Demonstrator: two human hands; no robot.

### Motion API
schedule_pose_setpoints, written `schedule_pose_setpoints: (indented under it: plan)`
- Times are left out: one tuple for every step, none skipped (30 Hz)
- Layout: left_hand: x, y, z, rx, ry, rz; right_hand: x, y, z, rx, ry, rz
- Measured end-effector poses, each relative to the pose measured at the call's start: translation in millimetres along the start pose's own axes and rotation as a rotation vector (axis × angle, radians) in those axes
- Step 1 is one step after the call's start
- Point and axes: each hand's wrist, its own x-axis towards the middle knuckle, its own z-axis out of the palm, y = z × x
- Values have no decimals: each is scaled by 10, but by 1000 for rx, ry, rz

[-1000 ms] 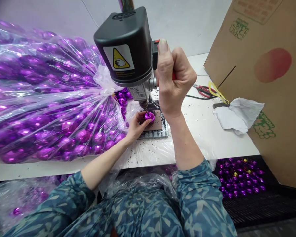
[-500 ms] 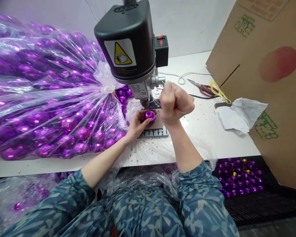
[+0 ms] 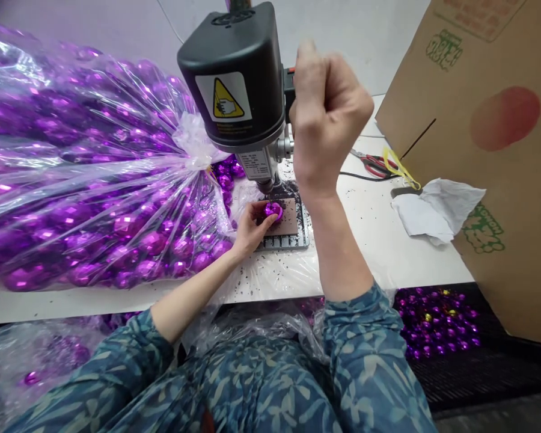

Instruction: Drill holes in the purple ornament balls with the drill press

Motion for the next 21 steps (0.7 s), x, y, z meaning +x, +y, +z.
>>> schedule_pose_setpoints:
  plan:
    - [-62, 37, -28, 19, 15, 39, 81, 11, 43, 29, -25, 4]
    - [-153, 81, -70, 36, 23, 104, 142, 31, 73, 49, -38, 7]
    - [-274, 128, -124, 50, 8, 191, 180, 56, 91, 52, -60, 12]
    - [-424, 176, -190, 62, -37, 293, 199, 79, 99, 53, -69, 13]
    - [-598, 219, -266, 79, -115, 406, 203, 96, 102, 56, -73, 11]
    - [-789, 255, -348, 105, -222, 517, 196, 106, 100, 63, -69, 3]
    - [-987, 279, -431, 159, -347, 620, 184, 109, 97, 78, -54, -9]
    - [-1180, 291, -512, 246, -471, 723, 170, 107, 94, 90, -47, -16]
    - [-1354, 292, -585, 366, -578, 826, 157, 100, 92, 97, -47, -13]
    - [-1497, 283, -649, 484, -673, 918, 148, 93, 90, 103, -40, -10]
    - [-1596, 267, -702, 570, -732, 985, 141, 85, 87, 101, -44, -1]
    - [-1642, 249, -743, 598, -748, 1025, 138, 78, 85, 95, -47, 9]
    - [-1626, 232, -774, 565, -721, 1040, 136, 71, 82, 88, -51, 18]
    - [-1544, 218, -794, 487, -639, 1034, 136, 65, 80, 83, -53, 20]
    - [-1393, 208, -806, 399, -519, 995, 136, 59, 77, 81, -55, 22]
    - [-1177, 200, -807, 322, -384, 926, 136, 53, 74, 79, -58, 27]
    - [-904, 194, -797, 277, -243, 837, 135, 46, 72, 79, -59, 34]
    - [-585, 184, -772, 273, -146, 682, 133, 40, 69, 81, -53, 44]
    - [-240, 167, -729, 285, -89, 520, 130, 36, 66, 79, -52, 50]
    - [112, 142, -667, 317, -54, 350, 126, 33, 63, 71, -49, 52]
    - [451, 107, -584, 352, -43, 202, 122, 33, 58, 58, -50, 47]
